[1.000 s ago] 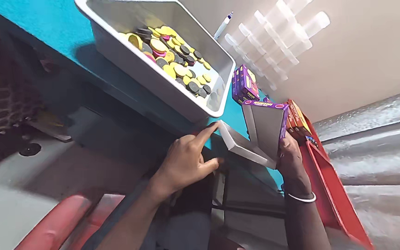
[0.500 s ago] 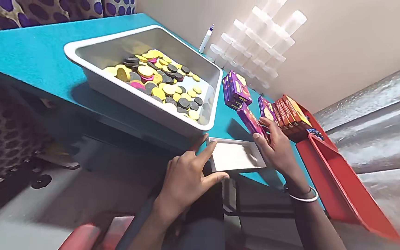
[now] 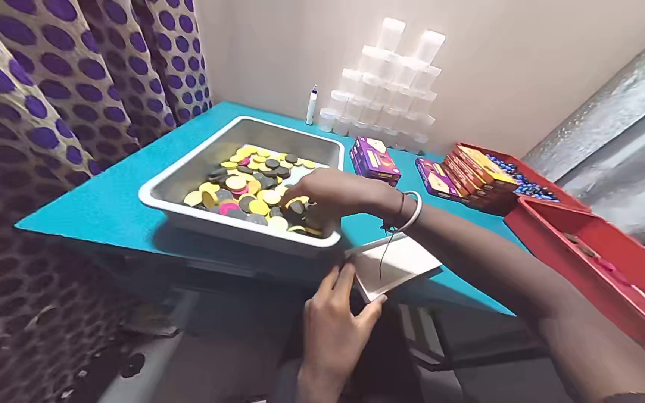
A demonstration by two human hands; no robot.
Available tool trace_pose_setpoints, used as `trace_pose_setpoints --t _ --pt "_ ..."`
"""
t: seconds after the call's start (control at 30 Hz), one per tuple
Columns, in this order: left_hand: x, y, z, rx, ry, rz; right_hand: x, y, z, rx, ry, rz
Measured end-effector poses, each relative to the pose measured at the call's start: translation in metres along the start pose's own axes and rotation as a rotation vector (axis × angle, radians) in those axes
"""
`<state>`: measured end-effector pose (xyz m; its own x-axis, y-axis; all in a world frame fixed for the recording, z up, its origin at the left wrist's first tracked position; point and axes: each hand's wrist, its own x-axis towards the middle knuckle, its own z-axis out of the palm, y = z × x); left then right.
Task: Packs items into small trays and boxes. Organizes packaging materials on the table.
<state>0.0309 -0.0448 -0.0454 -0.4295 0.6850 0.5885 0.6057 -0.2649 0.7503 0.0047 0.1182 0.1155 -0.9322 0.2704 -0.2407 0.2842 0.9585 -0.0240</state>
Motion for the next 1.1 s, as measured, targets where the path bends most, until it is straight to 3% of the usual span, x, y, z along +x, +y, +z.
trace_pose_setpoints --t 0.1,0.23,0.4,0.5,0.67,0.73,0.87,1.0,1.1 --pt "0.001 -0.002 0.000 -0.029 -0.006 -0.015 0.018 0.010 0.005 -0.071 -0.016 -0.027" --pt "0.002 -0.006 0.005 -0.017 0.015 -0.015 0.011 -0.003 -0.003 -0.263 0.038 0.107" --pt "0.003 -0.011 0.005 -0.042 0.016 -0.001 0.013 -0.009 -0.018 -0.272 -0.002 0.195" --pt "0.003 -0.011 0.006 -0.044 0.024 -0.004 0.017 0.011 -0.018 -0.136 0.046 0.084" --pt "0.004 -0.011 0.005 -0.057 0.044 0.001 0.011 0.028 -0.019 0.308 0.038 -0.095" --pt "0.004 -0.012 0.004 -0.053 0.039 -0.002 -0.007 0.026 -0.020 0.338 0.122 -0.088" --pt "0.004 -0.009 0.006 -0.017 0.062 -0.040 -0.074 0.005 -0.019 0.116 0.335 0.076" --pt "0.003 -0.007 0.008 0.026 0.078 -0.054 -0.131 -0.013 0.009 0.065 0.306 0.159" --pt "0.003 -0.009 0.009 0.034 0.076 -0.044 -0.141 -0.013 0.048 0.110 0.241 0.236"
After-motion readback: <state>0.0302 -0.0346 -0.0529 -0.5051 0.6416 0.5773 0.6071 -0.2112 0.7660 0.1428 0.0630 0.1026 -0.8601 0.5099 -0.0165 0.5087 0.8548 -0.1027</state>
